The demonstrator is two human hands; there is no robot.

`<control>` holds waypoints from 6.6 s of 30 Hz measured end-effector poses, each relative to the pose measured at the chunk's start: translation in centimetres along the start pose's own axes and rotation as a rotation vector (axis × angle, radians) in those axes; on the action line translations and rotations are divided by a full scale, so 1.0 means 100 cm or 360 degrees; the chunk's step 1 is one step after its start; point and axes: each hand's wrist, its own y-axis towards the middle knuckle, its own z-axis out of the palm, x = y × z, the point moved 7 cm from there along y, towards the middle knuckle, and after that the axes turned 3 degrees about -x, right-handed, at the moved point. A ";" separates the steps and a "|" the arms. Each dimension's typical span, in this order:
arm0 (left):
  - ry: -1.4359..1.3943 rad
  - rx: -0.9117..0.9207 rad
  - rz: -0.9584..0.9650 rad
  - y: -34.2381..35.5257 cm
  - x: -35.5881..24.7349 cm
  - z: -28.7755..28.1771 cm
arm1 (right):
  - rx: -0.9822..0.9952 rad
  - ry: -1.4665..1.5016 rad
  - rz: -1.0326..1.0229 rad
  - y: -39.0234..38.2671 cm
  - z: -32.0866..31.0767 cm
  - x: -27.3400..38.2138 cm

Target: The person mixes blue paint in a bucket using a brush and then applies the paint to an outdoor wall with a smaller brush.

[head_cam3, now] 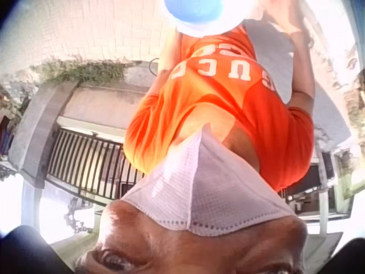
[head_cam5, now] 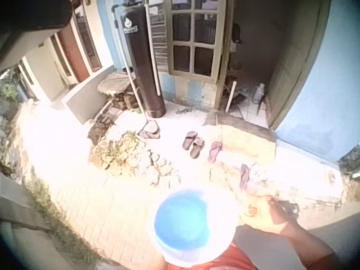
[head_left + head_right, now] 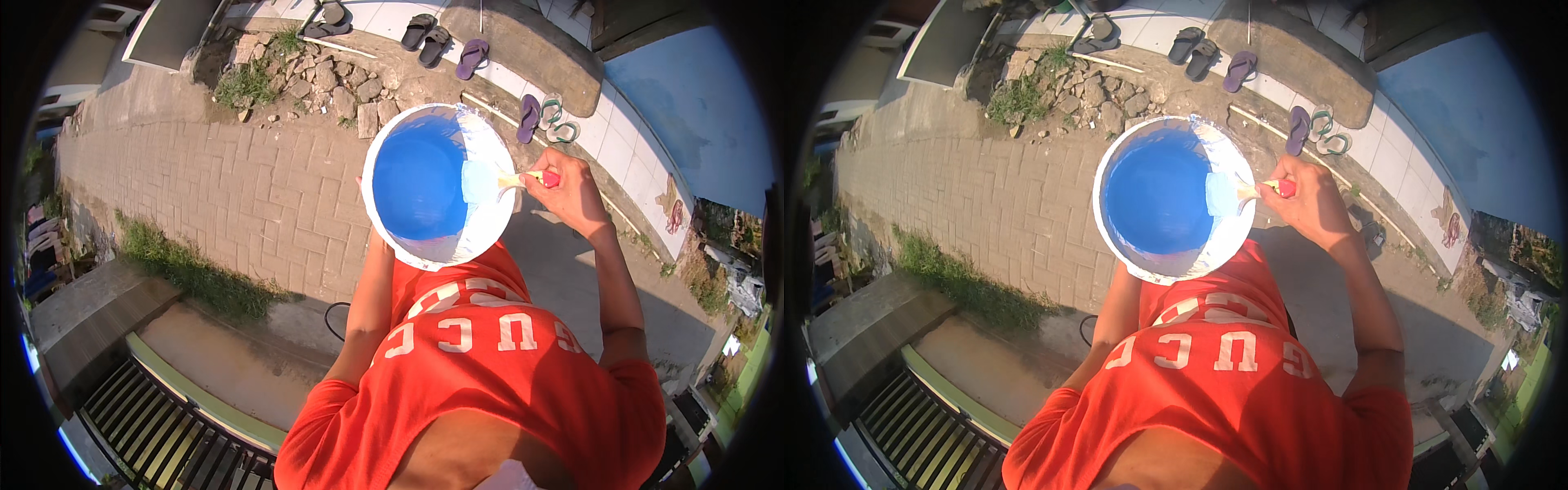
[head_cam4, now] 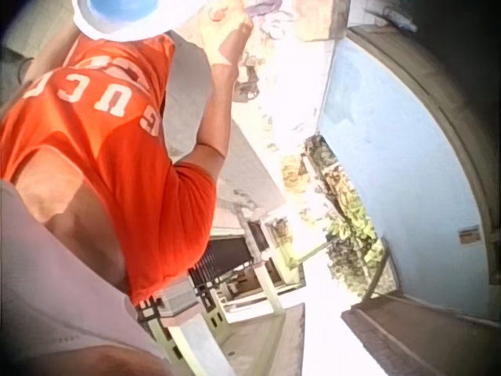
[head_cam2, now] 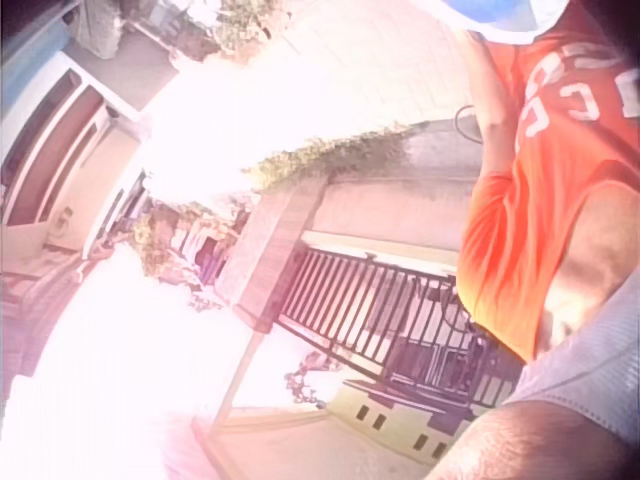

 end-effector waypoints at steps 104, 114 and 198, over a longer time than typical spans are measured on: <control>0.2560 0.2830 0.0386 1.129 0.009 0.261 | -0.1031 0.0803 0.0279 1.021 0.252 -0.454; 0.2706 0.3140 0.0901 1.121 0.007 0.268 | -0.1049 0.1004 0.0151 1.023 0.266 -0.456; 0.2707 0.2145 0.0815 1.178 -0.063 0.277 | -0.0787 0.0786 0.1234 0.855 0.402 -0.519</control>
